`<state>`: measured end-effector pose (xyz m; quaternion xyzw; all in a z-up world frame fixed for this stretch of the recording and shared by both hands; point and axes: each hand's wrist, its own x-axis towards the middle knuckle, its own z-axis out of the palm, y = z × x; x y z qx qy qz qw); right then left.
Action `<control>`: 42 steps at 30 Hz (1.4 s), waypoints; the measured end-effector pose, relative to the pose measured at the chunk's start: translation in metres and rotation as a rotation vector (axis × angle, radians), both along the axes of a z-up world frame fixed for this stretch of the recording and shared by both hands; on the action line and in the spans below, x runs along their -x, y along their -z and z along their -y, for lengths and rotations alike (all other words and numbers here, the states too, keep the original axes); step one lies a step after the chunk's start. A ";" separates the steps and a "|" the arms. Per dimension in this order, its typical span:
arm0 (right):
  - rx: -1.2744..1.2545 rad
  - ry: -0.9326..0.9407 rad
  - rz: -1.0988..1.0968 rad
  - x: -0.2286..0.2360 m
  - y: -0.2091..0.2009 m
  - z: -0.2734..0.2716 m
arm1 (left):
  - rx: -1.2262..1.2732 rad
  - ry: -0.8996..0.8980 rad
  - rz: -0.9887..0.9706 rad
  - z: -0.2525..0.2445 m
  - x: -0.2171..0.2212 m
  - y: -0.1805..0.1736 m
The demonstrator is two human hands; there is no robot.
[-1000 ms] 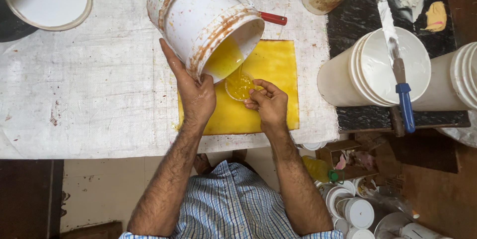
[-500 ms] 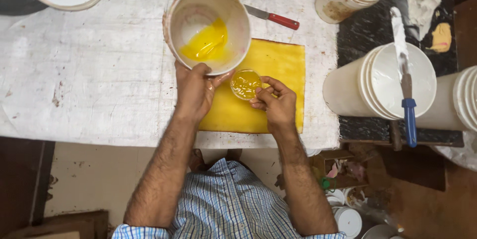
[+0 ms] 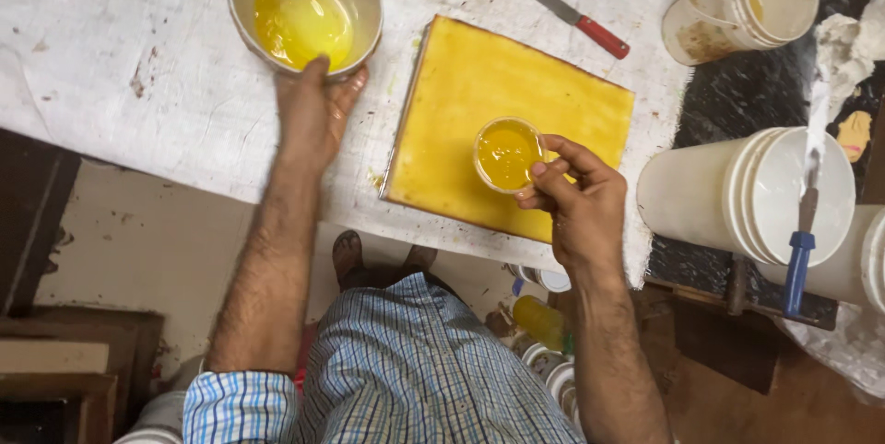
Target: The person pours a yellow liquid onto a rectangular yellow sheet and spreads it by hand. Then, using a long knife, the person trims the edges of the sheet, collecting the trimmings and placing them into a container.
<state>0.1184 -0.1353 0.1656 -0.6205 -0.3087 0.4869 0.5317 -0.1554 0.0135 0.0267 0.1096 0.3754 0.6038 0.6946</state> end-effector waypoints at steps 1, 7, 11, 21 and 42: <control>0.005 -0.002 0.000 0.004 -0.004 0.002 | 0.009 0.005 -0.106 0.013 -0.009 0.007; 0.026 -0.017 0.089 0.023 -0.022 0.008 | -0.547 0.533 -1.239 0.118 -0.058 0.050; 0.049 -0.023 0.129 0.027 -0.029 0.012 | -0.662 0.513 -1.273 0.122 -0.064 0.073; -0.016 -0.012 0.191 0.024 -0.034 -0.019 | -0.720 0.554 -1.190 0.109 -0.063 0.063; -0.174 0.041 0.446 -0.024 -0.061 -0.084 | -0.828 0.916 -1.835 -0.007 -0.109 0.004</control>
